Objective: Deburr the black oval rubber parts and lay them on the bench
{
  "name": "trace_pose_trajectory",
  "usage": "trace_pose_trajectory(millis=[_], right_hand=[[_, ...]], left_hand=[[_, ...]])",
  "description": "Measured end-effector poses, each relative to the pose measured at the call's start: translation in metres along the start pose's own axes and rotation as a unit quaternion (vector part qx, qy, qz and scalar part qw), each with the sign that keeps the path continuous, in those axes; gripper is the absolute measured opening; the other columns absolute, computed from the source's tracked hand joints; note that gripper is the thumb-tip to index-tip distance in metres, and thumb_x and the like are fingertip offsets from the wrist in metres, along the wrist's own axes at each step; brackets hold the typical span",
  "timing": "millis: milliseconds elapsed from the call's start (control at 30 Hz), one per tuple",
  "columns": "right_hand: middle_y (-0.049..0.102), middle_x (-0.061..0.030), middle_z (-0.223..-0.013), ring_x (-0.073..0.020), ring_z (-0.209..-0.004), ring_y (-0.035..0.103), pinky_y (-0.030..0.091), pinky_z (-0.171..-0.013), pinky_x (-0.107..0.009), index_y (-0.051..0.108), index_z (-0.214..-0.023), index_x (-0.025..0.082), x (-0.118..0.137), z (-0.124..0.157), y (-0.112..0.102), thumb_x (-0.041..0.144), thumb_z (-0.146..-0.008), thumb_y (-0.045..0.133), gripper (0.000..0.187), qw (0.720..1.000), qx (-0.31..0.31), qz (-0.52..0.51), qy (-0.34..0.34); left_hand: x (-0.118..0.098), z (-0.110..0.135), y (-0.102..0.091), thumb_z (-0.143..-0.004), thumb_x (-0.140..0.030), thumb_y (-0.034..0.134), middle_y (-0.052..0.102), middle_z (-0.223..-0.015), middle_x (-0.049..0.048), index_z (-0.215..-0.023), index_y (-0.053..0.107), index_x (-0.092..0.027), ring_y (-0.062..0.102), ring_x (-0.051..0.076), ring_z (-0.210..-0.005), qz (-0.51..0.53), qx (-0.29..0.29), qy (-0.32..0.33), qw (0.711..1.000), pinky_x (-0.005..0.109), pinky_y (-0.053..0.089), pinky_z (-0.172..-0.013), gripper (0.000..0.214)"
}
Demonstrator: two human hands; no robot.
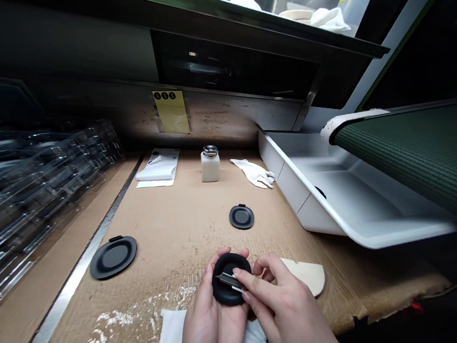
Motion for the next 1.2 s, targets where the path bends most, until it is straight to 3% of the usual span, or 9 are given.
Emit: trace_pose_trajectory(millis=[467, 833, 933, 1033, 1133, 1200], right_hand=[[0.05, -0.0063, -0.093, -0.013, -0.068, 0.055, 0.052, -0.062, -0.028, 0.056, -0.117, 0.031, -0.001, 0.0, 0.001, 0.024, -0.088, 0.04, 0.033, 1.0, 0.016, -0.021, 0.014], [0.052, -0.0043, -0.092, -0.0138, -0.075, 0.056, 0.05, -0.066, -0.027, 0.056, -0.116, 0.032, -0.002, 0.0, -0.006, 0.023, -0.087, 0.042, 0.033, 0.997, 0.019, -0.063, 0.028], [0.054, -0.0033, -0.093, -0.0142, -0.078, 0.057, 0.049, -0.069, -0.026, 0.055, -0.115, 0.031, -0.017, 0.0, -0.021, 0.024, -0.088, 0.041, 0.031, 0.996, -0.006, -0.042, 0.072], [0.056, -0.0018, -0.092, -0.0152, -0.075, 0.058, 0.049, -0.065, -0.028, 0.056, -0.113, 0.032, -0.047, 0.002, -0.037, 0.027, -0.09, 0.04, 0.029, 0.988, -0.013, 0.068, 0.14], [0.058, -0.003, -0.091, -0.0179, -0.073, 0.058, 0.048, -0.058, -0.029, 0.057, -0.111, 0.028, -0.082, 0.006, -0.042, 0.024, -0.09, 0.039, 0.028, 0.964, 0.007, 0.184, 0.19], [0.059, -0.006, -0.095, -0.0213, -0.082, 0.058, 0.049, -0.064, -0.033, 0.058, -0.111, 0.023, -0.096, 0.008, -0.041, 0.019, -0.089, 0.038, 0.03, 0.953, 0.004, 0.23, 0.198]], left_hand=[[0.0, 0.0, 0.0, -0.087, -0.021, 0.041, 0.066, -0.1, 0.0148, -0.095, 0.062, -0.016, 0.062, 0.024, -0.096, 0.016, -0.011, -0.006, 1.0, 0.03, 0.054, -0.073, 0.023], [0.002, -0.001, -0.002, -0.088, -0.025, 0.042, 0.065, -0.106, 0.0137, -0.098, 0.059, -0.018, 0.061, 0.023, -0.1, 0.012, 0.01, -0.017, 1.0, 0.033, 0.051, -0.078, 0.021], [0.001, 0.0, 0.0, -0.087, -0.025, 0.044, 0.063, -0.109, 0.0152, -0.102, 0.056, -0.018, 0.061, 0.025, -0.098, -0.025, 0.005, 0.003, 1.0, 0.038, 0.049, -0.081, 0.02], [0.0, 0.004, 0.006, -0.087, -0.029, 0.042, 0.063, -0.108, 0.0174, -0.106, 0.052, -0.017, 0.064, 0.026, -0.089, -0.078, -0.004, 0.01, 0.997, 0.038, 0.049, -0.078, 0.024], [0.002, 0.009, 0.012, -0.088, -0.037, 0.039, 0.065, -0.102, 0.0171, -0.105, 0.051, -0.016, 0.064, 0.024, -0.079, -0.106, 0.023, -0.009, 0.994, 0.035, 0.048, -0.071, 0.03], [0.004, 0.012, 0.016, -0.087, -0.042, 0.036, 0.066, -0.095, 0.0155, -0.104, 0.051, -0.016, 0.062, 0.022, -0.074, -0.127, 0.056, -0.019, 0.99, 0.033, 0.048, -0.065, 0.035]])
Point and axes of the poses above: each hand's wrist, its own z-axis away from the middle knuckle, its own y-axis out of the palm, x = y × z, the point moved 4 cm from there along -z, towards the middle knuckle
